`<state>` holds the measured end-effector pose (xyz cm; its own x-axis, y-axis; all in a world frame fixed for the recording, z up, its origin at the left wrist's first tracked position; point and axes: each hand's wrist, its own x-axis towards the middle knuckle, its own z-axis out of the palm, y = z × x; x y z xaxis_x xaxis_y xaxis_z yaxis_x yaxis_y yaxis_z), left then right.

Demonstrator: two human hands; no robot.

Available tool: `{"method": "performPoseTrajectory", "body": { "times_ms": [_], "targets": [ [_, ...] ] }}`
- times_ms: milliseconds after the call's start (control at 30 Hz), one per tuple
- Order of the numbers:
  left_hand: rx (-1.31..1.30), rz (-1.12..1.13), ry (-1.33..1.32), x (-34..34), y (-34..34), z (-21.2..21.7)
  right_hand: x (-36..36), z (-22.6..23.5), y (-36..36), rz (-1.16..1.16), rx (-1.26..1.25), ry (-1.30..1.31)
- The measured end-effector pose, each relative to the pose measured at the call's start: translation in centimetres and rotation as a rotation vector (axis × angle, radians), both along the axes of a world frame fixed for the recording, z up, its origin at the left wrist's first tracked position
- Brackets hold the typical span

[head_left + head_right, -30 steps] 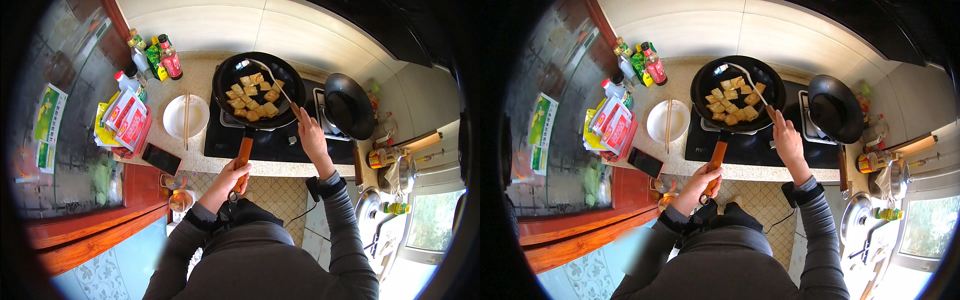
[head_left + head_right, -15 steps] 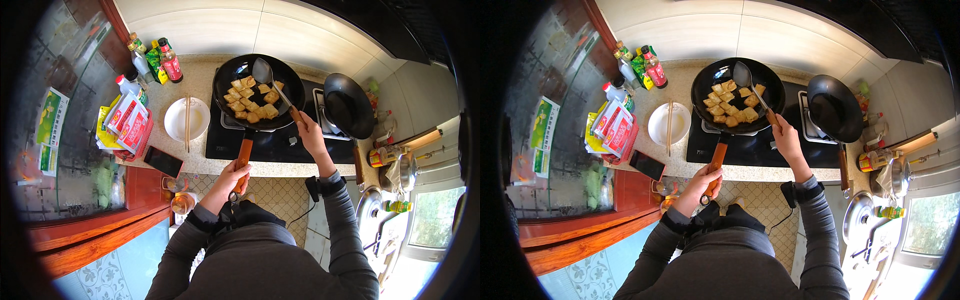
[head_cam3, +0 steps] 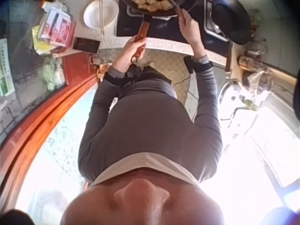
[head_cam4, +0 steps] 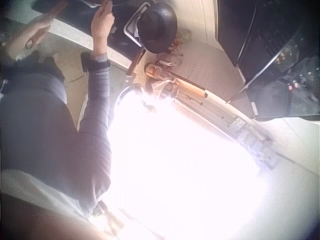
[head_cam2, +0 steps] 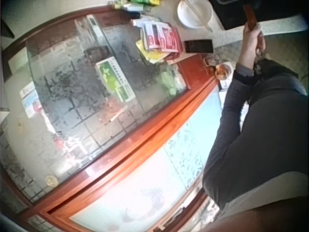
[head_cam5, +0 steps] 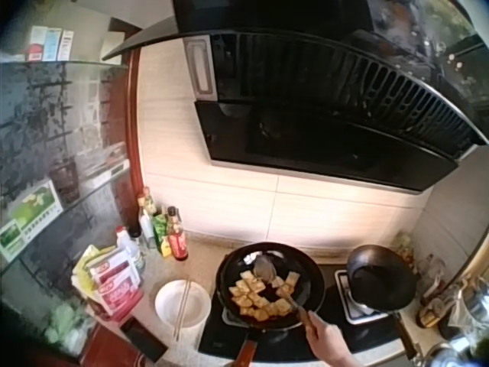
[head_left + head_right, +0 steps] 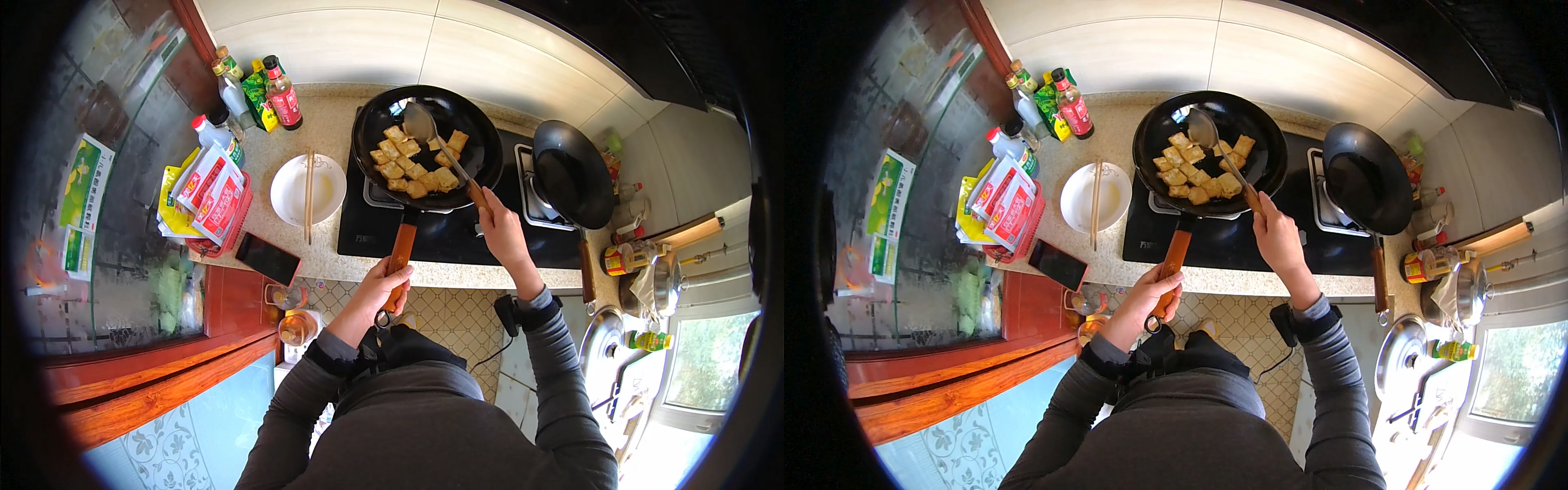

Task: The person fries cubed tofu in a pan on a stovetop, using a spatula to turn the pieces. After cooking, they transfer the tofu from the pan to a white plate.

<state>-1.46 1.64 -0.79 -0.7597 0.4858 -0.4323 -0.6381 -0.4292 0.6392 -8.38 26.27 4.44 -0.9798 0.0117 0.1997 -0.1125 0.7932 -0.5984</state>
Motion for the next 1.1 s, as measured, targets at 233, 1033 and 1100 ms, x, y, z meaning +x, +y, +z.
{"method": "performPoseTrajectory", "body": {
  "times_ms": [233,1033,1100],
  "targets": [
    [-0.008,0.012,-0.002,0.1,0.0,0.2,0.9,0.8,1.4,-0.012,-0.014,-0.016],
    [-0.024,0.0,0.013,-0.1,0.0,-0.1,3.9,2.7,0.3,0.088,-0.226,-0.198],
    [-0.023,0.001,0.012,0.0,0.0,-0.2,4.2,3.0,0.2,0.099,-0.231,-0.204]
  ]
}}
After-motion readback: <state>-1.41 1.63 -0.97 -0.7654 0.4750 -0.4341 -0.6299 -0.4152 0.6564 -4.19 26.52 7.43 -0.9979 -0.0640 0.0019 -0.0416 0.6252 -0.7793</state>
